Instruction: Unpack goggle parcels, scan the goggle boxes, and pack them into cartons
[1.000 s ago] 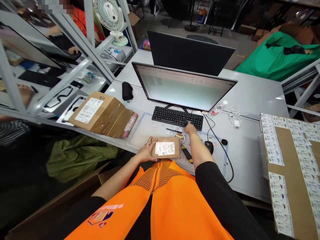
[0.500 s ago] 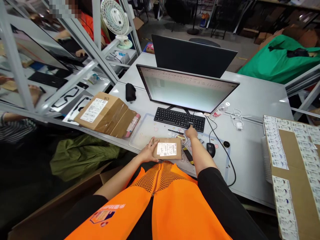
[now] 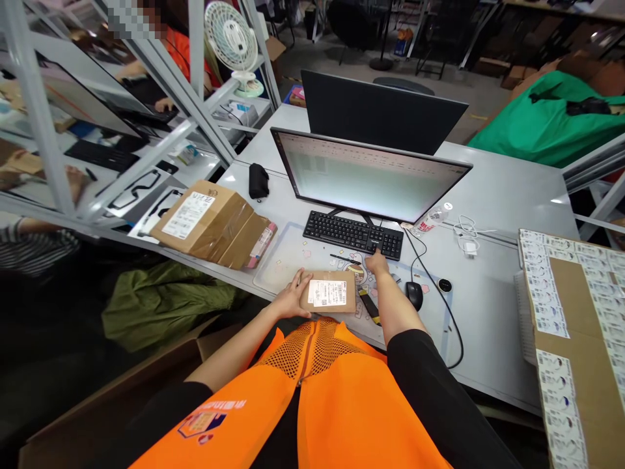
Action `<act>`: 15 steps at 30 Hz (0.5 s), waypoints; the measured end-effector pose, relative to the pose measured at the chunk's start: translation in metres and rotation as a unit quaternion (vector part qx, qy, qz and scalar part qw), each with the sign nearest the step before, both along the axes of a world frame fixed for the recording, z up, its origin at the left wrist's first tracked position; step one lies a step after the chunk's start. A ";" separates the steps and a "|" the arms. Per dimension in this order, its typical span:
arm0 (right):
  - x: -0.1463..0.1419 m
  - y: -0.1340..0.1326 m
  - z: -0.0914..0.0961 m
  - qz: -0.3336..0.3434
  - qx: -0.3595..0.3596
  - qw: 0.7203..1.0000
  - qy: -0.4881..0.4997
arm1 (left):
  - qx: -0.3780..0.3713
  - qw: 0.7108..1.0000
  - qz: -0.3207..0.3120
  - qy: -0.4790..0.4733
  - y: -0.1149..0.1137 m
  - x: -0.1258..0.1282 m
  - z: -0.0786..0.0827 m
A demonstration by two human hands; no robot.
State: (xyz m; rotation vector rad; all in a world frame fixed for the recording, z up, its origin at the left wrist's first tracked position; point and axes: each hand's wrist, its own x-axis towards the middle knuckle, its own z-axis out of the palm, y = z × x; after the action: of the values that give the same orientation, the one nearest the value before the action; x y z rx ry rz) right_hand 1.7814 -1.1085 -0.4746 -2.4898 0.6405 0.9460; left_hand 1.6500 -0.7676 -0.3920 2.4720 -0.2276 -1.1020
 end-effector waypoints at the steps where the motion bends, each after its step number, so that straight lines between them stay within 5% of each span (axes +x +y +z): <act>1: 0.001 0.000 0.001 0.003 0.001 1.000 -0.001 | 0.000 1.000 0.000 -0.001 0.000 0.000 0.000; 9: 0.017 0.009 0.001 0.054 0.002 0.998 0.016 | 0.005 1.000 0.003 0.006 -0.001 0.001 0.003; 15: 0.000 0.017 -0.003 0.084 -0.023 0.996 0.017 | 0.003 1.000 0.003 0.004 0.000 0.000 0.001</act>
State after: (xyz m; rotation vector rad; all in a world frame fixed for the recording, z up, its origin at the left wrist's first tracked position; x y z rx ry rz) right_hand 1.7811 -1.0916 -0.4777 -2.6069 0.4728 1.0464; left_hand 1.6498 -0.7680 -0.3908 2.4716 -0.2140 -1.1115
